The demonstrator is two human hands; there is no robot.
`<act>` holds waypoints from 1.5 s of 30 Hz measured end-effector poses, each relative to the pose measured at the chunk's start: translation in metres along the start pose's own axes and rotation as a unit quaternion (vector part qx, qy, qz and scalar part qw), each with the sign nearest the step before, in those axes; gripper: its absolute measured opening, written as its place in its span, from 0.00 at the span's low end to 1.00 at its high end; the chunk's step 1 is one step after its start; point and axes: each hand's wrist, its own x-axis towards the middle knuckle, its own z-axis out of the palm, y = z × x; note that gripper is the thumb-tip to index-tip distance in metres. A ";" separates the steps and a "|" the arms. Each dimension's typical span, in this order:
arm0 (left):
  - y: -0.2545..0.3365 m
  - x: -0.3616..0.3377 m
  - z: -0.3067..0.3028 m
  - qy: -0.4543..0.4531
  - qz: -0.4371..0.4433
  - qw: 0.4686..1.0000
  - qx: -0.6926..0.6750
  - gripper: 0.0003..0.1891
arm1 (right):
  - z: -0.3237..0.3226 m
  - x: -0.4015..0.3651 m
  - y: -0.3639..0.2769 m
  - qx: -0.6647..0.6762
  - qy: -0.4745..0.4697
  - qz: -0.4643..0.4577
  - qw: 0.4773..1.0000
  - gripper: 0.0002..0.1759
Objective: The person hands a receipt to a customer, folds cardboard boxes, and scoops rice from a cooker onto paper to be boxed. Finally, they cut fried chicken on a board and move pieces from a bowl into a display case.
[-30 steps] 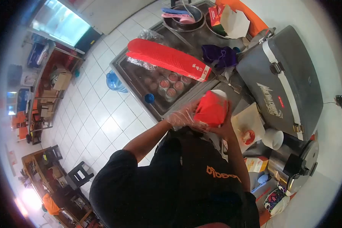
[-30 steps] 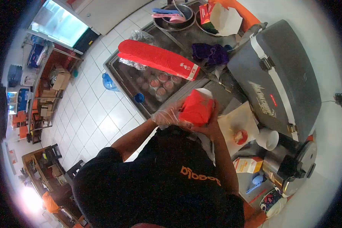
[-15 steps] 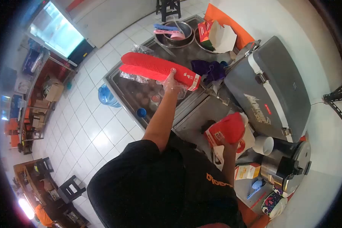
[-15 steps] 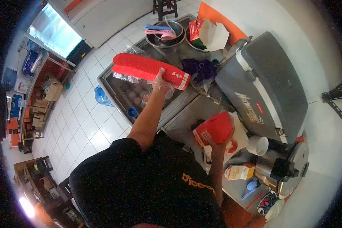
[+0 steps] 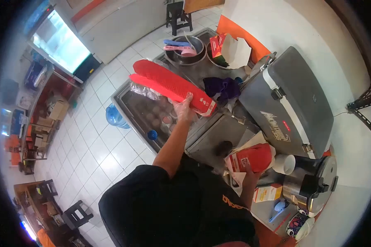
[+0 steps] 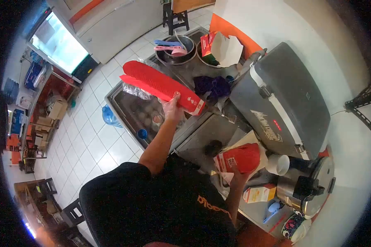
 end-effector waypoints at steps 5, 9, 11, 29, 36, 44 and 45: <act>0.016 -0.016 -0.004 -0.086 0.188 0.897 0.392 0.51 | 0.043 0.022 -0.073 0.055 -0.040 -0.067 0.995 0.42; 0.032 -0.049 0.003 -0.111 0.247 0.740 0.616 0.64 | 0.087 0.033 -0.162 0.183 -0.108 -0.129 0.969 0.39; 0.011 -0.052 -0.012 -0.148 0.292 0.715 0.618 0.65 | 0.111 0.035 -0.204 0.233 -0.158 -0.191 0.940 0.35; 0.019 -0.085 0.007 -0.235 0.355 0.658 0.621 0.59 | 0.252 0.047 -0.271 -0.012 -0.252 -0.455 0.854 0.66; -0.002 -0.069 0.000 -0.232 0.326 0.732 0.551 0.62 | 0.224 0.054 -0.257 -0.051 -0.239 -0.421 0.874 0.68; 0.008 -0.077 0.009 -0.241 0.344 0.664 0.618 0.63 | 0.210 0.076 -0.220 -0.115 -0.288 -0.326 0.893 0.72; 0.015 -0.081 0.016 -0.233 0.354 0.648 0.633 0.63 | 0.210 0.077 -0.220 -0.148 -0.318 -0.317 0.881 0.73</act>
